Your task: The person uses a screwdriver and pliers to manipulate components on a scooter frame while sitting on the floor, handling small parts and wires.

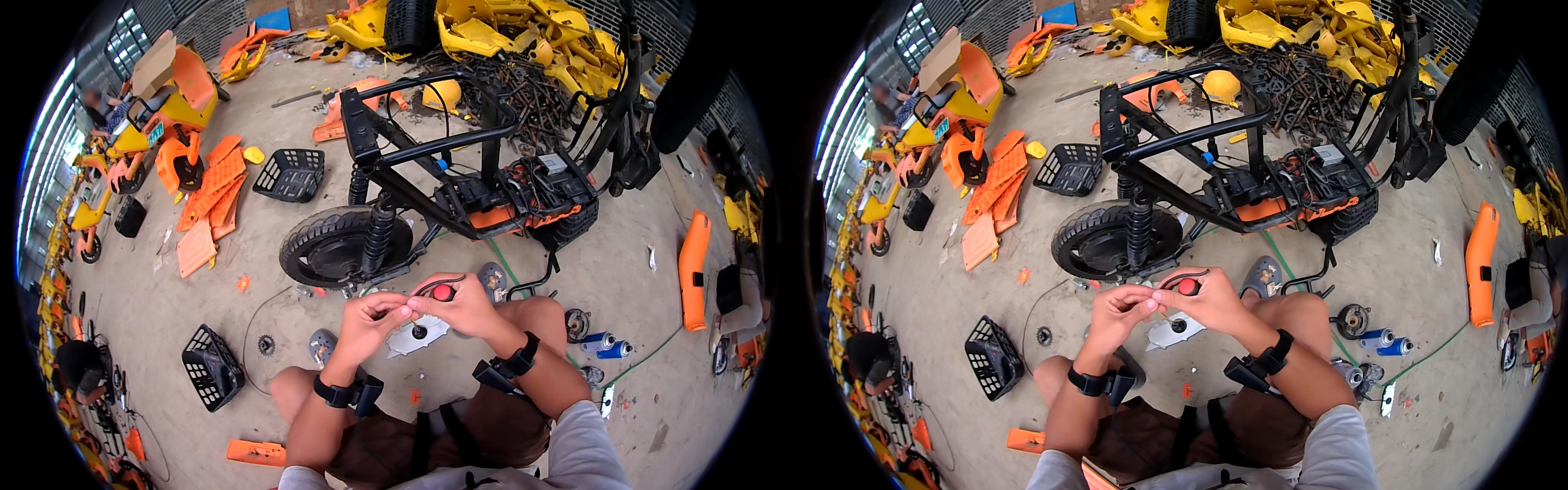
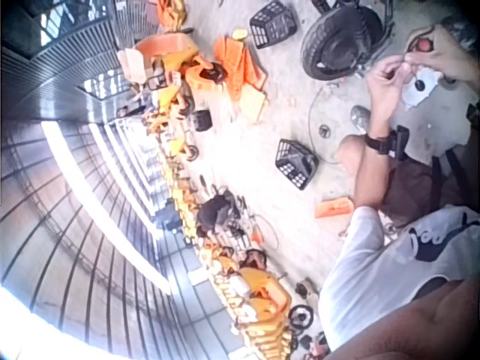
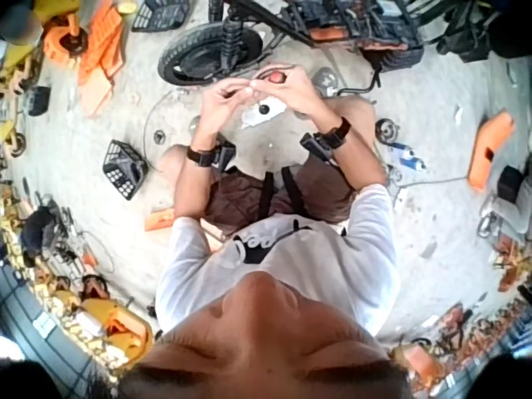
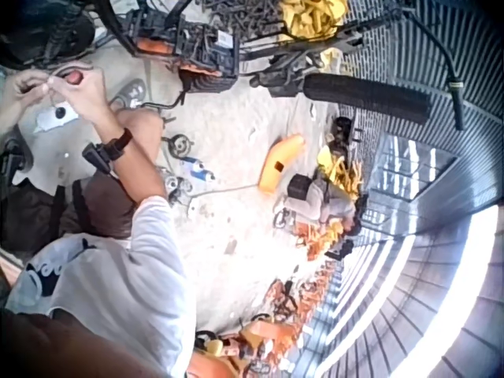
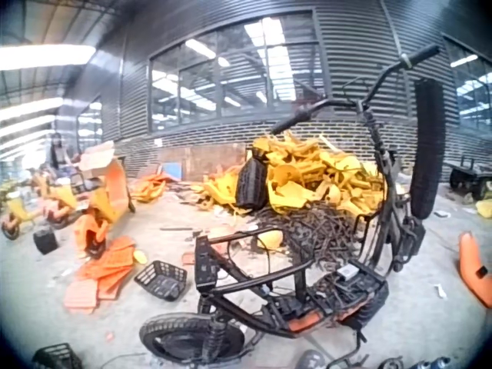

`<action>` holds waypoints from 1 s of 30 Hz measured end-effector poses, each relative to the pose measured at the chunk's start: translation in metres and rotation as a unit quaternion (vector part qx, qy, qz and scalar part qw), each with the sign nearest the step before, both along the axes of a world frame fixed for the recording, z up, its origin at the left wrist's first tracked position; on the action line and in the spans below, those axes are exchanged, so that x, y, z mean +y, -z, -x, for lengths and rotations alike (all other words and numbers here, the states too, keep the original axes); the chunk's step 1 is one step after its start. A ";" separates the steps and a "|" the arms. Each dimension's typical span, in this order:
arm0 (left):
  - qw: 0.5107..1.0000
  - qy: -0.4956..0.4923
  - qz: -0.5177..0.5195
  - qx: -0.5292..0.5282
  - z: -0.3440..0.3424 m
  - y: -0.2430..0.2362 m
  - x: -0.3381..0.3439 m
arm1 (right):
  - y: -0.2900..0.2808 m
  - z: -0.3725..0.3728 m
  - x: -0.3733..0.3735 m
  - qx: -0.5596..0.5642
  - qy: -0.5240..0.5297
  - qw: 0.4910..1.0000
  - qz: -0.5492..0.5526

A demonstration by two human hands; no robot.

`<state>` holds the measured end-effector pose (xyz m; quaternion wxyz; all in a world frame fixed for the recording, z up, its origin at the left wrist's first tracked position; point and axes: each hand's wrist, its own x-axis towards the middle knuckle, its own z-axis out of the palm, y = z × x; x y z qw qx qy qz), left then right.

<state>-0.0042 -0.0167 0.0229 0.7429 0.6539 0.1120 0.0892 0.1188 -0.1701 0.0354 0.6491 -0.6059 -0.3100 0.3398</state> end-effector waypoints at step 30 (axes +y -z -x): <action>0.998 0.039 0.018 0.040 0.017 -0.002 0.010 | 0.014 0.010 0.016 0.156 0.043 0.986 0.039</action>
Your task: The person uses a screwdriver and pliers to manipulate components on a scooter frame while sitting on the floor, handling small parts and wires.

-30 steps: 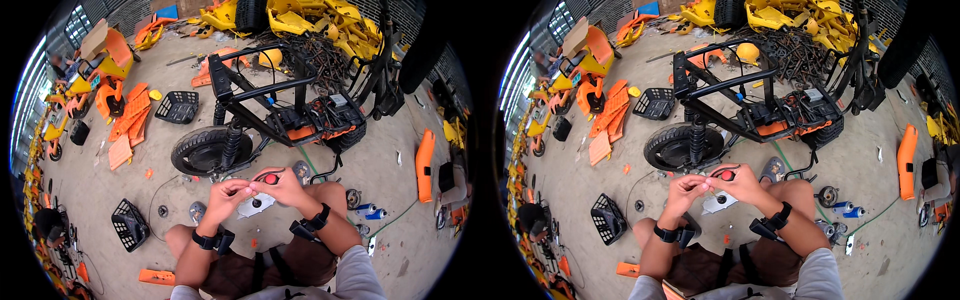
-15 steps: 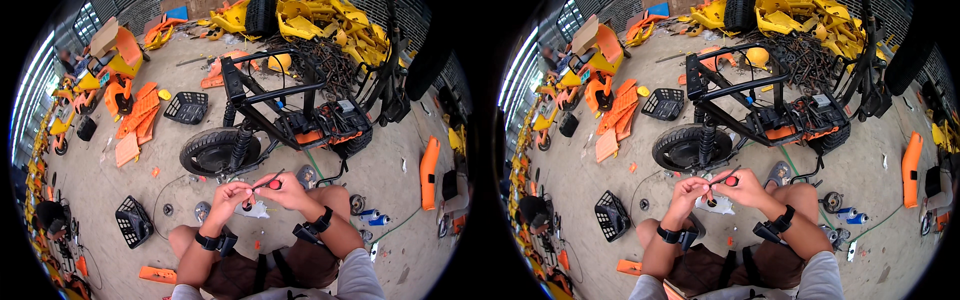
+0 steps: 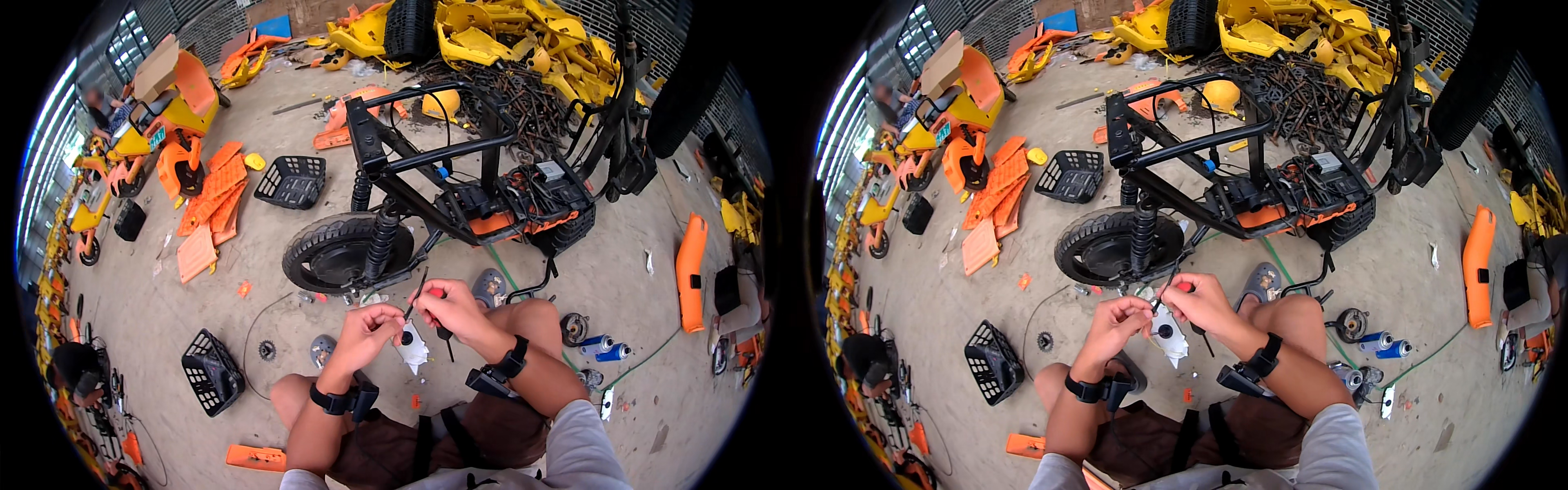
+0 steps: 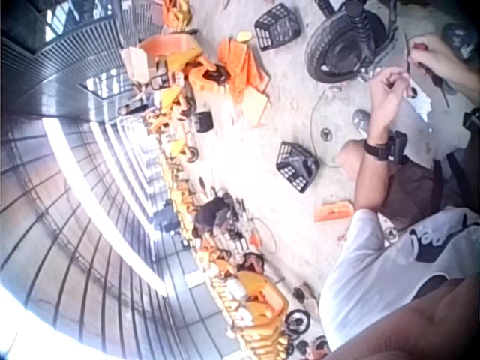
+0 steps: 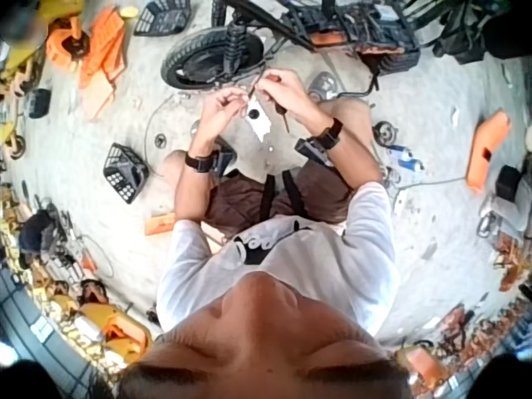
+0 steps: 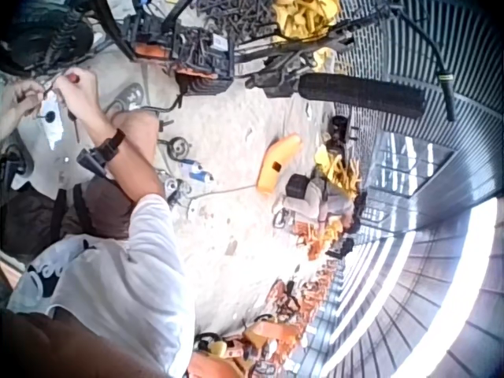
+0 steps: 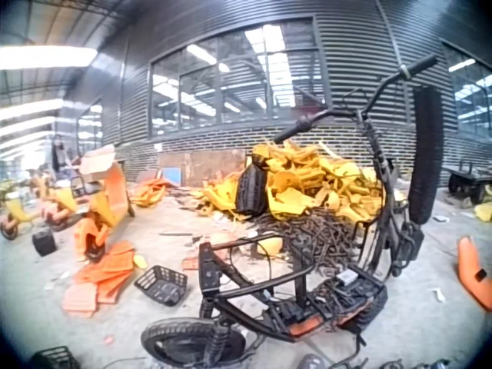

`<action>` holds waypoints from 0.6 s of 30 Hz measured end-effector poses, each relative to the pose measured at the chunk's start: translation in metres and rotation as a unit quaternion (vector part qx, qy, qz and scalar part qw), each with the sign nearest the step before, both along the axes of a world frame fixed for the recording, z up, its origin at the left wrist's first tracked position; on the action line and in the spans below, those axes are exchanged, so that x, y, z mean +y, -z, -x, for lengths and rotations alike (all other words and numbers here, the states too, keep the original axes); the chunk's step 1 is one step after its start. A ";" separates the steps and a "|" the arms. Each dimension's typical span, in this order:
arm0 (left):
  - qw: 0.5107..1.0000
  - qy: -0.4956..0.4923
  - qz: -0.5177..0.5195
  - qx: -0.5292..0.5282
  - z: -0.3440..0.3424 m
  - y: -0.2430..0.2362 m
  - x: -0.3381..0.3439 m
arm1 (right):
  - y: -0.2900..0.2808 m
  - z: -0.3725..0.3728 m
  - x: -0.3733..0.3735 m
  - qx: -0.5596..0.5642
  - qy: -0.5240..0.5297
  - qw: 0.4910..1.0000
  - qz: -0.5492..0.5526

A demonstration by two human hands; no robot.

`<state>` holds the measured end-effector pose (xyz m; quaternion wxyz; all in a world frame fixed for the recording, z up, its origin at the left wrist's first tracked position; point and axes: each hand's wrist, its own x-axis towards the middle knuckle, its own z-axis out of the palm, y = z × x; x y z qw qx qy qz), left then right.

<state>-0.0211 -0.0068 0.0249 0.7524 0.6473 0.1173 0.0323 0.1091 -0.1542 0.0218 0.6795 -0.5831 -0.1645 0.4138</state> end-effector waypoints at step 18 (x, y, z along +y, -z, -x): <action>0.988 -0.014 -0.150 0.013 0.002 -0.006 -0.005 | -0.005 -0.006 -0.003 0.093 0.021 0.994 -0.059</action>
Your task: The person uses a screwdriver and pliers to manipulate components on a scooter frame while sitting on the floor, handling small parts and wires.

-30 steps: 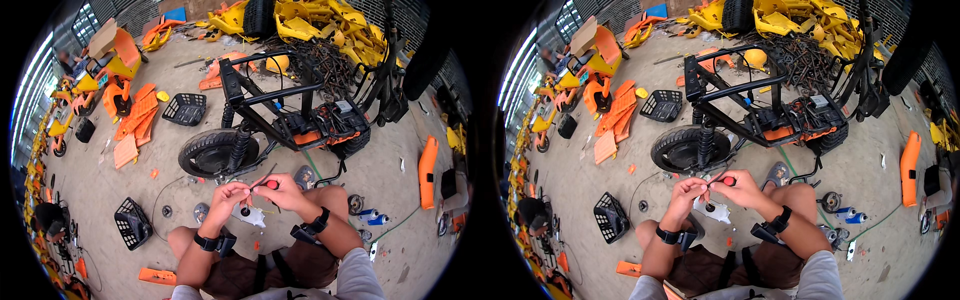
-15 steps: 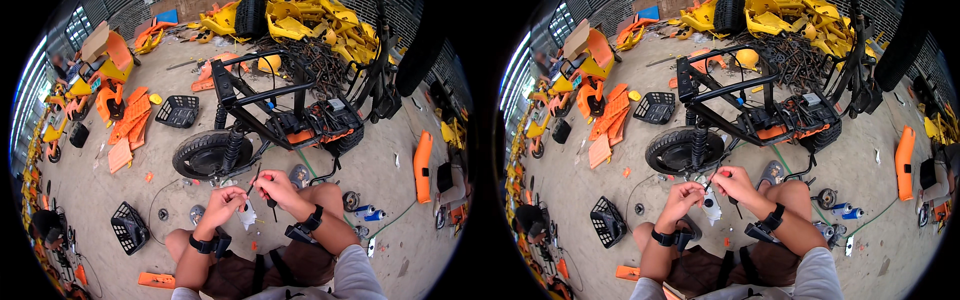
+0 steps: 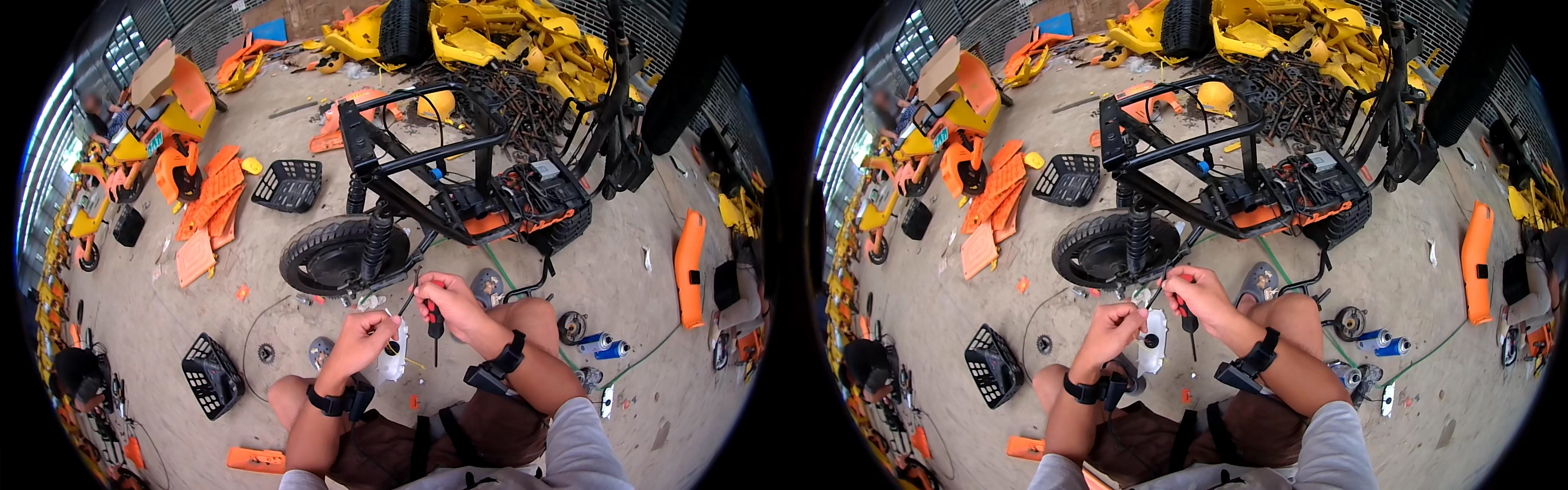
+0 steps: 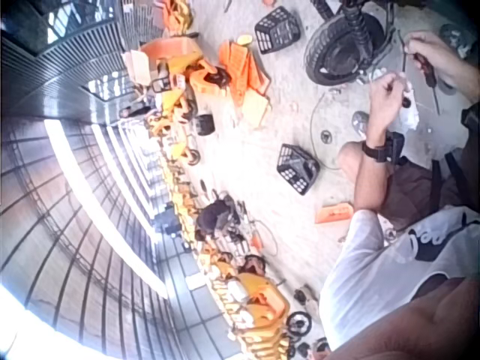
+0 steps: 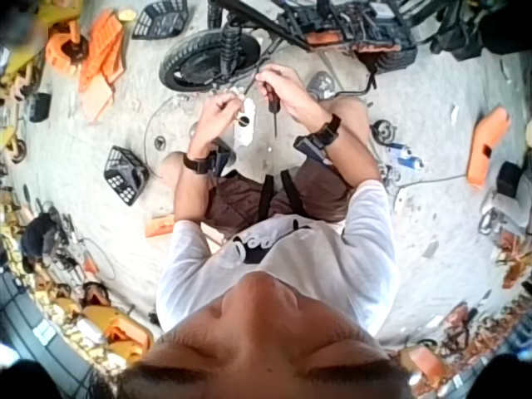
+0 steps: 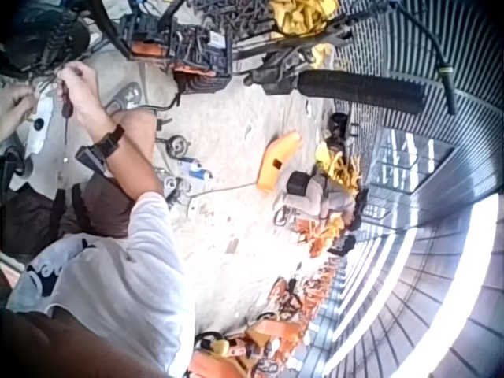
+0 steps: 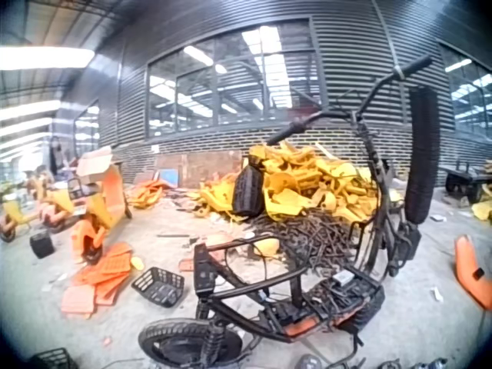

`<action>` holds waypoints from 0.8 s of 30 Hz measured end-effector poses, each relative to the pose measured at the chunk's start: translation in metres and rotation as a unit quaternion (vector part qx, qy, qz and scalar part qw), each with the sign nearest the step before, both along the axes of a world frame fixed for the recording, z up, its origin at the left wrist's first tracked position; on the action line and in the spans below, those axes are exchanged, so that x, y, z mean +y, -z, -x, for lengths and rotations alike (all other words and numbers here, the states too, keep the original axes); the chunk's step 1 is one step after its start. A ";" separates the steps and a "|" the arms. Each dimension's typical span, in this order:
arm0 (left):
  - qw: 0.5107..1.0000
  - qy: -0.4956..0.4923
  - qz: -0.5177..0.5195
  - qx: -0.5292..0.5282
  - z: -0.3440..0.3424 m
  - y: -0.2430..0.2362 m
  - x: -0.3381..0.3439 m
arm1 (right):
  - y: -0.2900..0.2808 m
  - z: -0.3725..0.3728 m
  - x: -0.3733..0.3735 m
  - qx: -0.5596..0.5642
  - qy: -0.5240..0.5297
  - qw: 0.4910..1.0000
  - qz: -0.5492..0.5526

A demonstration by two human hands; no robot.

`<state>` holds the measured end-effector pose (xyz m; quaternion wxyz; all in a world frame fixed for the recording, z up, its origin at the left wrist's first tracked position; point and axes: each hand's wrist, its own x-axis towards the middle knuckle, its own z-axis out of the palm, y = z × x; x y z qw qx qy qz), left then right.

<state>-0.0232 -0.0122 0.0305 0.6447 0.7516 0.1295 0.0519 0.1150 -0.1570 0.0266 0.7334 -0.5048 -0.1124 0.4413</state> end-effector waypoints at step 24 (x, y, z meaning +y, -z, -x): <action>0.992 -0.004 -0.116 -0.045 0.001 -0.007 -0.009 | 0.001 0.003 -0.003 -0.157 0.016 0.987 -0.042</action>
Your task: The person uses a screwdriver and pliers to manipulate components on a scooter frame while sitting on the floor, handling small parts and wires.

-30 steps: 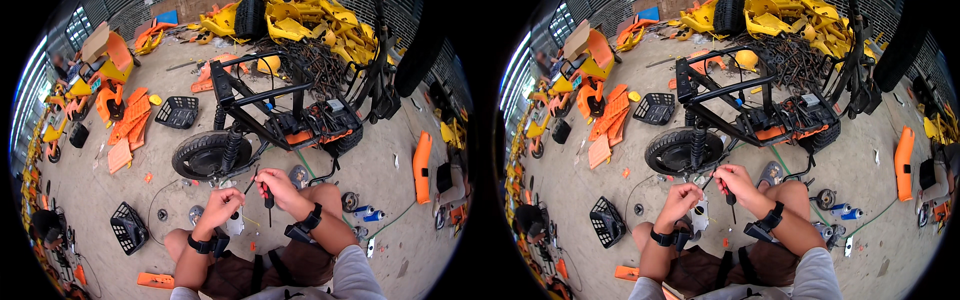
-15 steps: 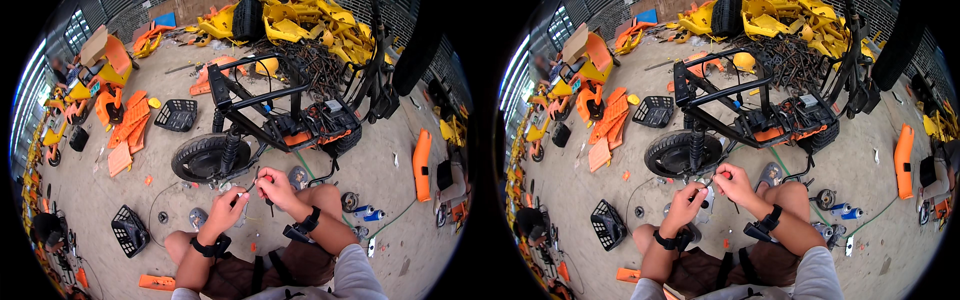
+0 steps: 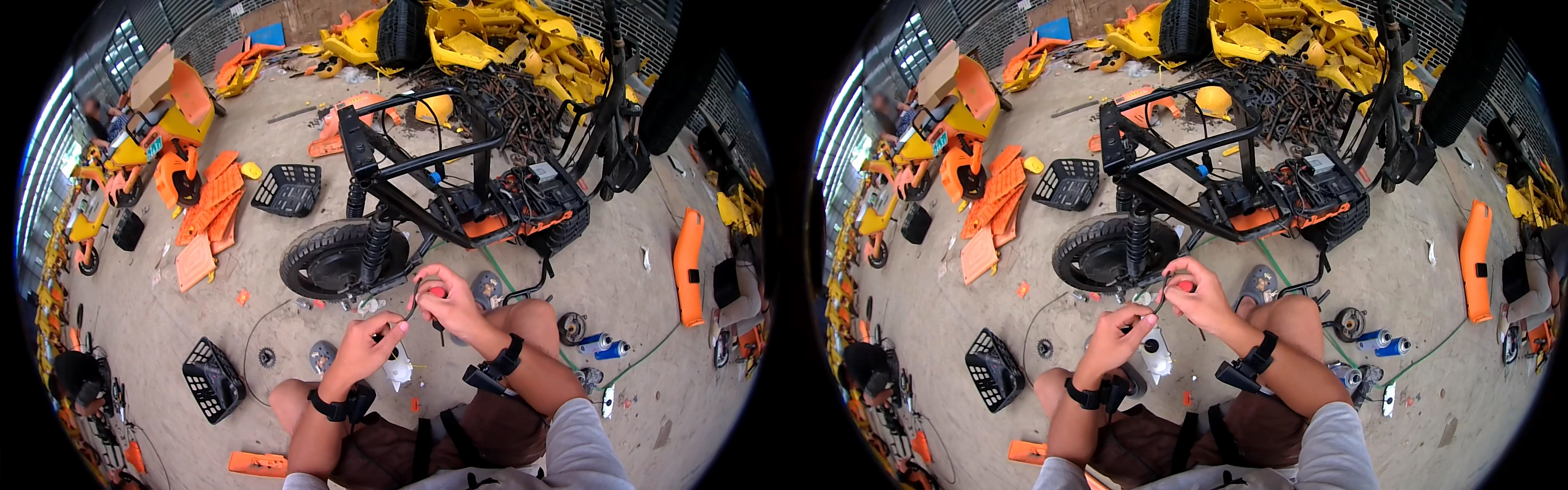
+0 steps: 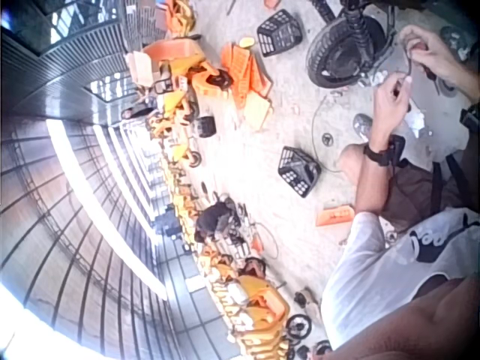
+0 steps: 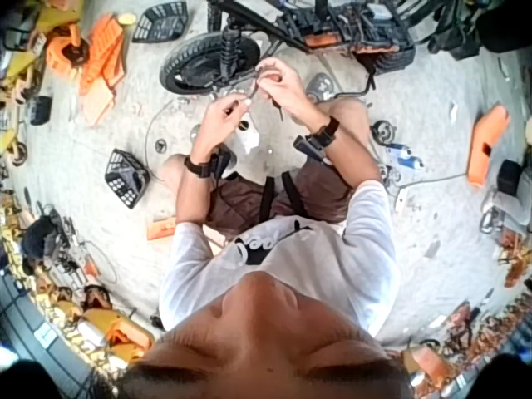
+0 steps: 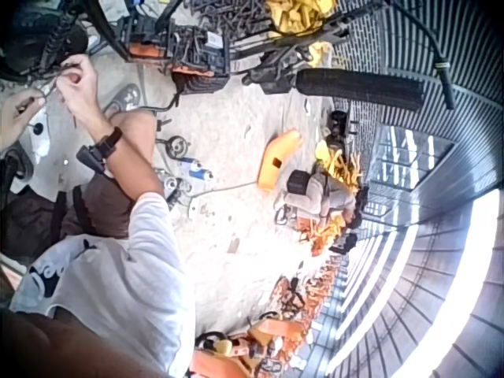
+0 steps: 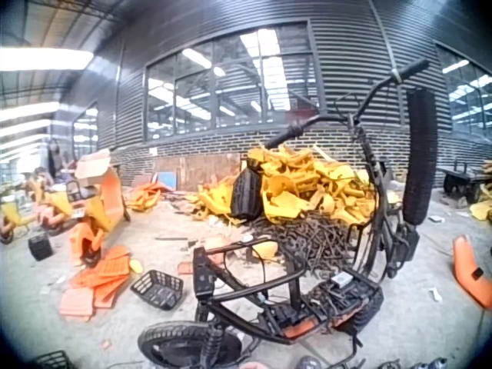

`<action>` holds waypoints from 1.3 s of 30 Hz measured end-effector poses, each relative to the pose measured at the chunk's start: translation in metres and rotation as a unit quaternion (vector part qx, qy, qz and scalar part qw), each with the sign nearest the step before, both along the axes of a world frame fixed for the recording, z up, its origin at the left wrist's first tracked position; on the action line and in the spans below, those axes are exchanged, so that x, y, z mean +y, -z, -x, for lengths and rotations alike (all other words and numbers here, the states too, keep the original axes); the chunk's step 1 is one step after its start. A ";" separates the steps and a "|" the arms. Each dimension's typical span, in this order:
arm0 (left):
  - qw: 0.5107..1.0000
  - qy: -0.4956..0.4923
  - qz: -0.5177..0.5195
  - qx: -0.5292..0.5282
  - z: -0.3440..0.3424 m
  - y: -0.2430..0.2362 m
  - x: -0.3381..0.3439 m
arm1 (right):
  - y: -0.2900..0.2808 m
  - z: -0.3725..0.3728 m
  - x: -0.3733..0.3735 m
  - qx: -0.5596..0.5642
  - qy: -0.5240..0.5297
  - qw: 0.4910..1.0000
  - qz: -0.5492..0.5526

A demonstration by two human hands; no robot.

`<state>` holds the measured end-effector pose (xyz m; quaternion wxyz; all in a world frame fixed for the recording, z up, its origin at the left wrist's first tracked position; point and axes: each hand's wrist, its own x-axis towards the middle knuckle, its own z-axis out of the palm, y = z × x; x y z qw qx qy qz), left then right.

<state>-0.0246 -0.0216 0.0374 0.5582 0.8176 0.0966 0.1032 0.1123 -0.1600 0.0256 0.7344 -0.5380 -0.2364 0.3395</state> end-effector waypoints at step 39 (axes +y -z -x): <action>0.994 0.040 0.100 0.000 -0.040 0.016 -0.010 | 0.029 -0.010 -0.022 -0.071 0.077 0.989 0.106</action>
